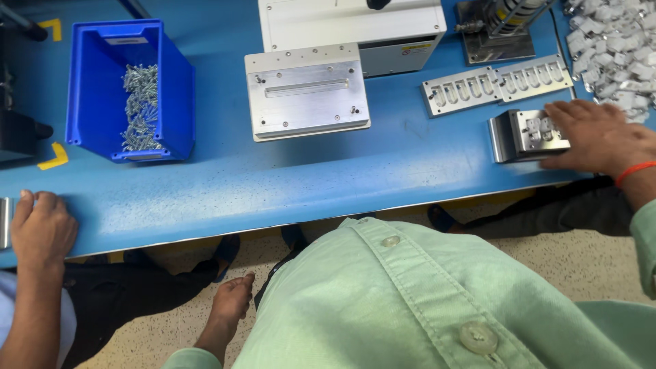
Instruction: The person picks small screws from a blue bin and places them into slots on a white fixture. The person repeats this process multiple times, handling screws one at a time and arranging them in the fixture.
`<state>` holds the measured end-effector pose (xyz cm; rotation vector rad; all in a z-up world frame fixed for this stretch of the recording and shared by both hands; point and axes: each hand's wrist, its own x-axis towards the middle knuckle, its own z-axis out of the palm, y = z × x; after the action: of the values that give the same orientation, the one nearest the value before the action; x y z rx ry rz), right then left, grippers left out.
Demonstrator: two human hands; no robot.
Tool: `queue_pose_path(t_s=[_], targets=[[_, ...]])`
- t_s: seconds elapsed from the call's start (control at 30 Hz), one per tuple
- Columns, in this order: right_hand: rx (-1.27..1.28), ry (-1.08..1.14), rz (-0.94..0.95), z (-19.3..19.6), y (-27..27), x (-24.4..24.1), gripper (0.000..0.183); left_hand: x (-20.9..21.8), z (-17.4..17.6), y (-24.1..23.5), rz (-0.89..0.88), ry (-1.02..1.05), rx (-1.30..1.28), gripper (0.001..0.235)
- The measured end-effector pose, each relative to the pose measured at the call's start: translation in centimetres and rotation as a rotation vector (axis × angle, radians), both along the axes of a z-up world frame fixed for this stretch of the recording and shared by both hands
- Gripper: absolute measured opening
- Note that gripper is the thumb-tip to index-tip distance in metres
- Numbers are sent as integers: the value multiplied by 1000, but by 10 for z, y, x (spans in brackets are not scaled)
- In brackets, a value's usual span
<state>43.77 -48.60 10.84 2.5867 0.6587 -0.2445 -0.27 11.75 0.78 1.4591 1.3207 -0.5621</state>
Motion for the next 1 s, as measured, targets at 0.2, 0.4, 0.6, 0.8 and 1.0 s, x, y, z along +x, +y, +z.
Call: queue_pose_path(t_s=[0.2,0.4,0.6,0.8,1.0], targets=[[-415,27,-34,20,29,18,110,-4,2,-10,47,-14,-2,37],[-657,91,-11,74,87,1,92,-18,-7,-16,132,-62,-46,38],[-767,145,170,98,101,26,90,-32,-8,-16,134,2,-19,40],[57,-73,482,130,157,12,123,-38,-7,-11,166,-17,-38,38],[555,179,423,172,321,-43,96,-25,2,-5,178,-50,-2,35]])
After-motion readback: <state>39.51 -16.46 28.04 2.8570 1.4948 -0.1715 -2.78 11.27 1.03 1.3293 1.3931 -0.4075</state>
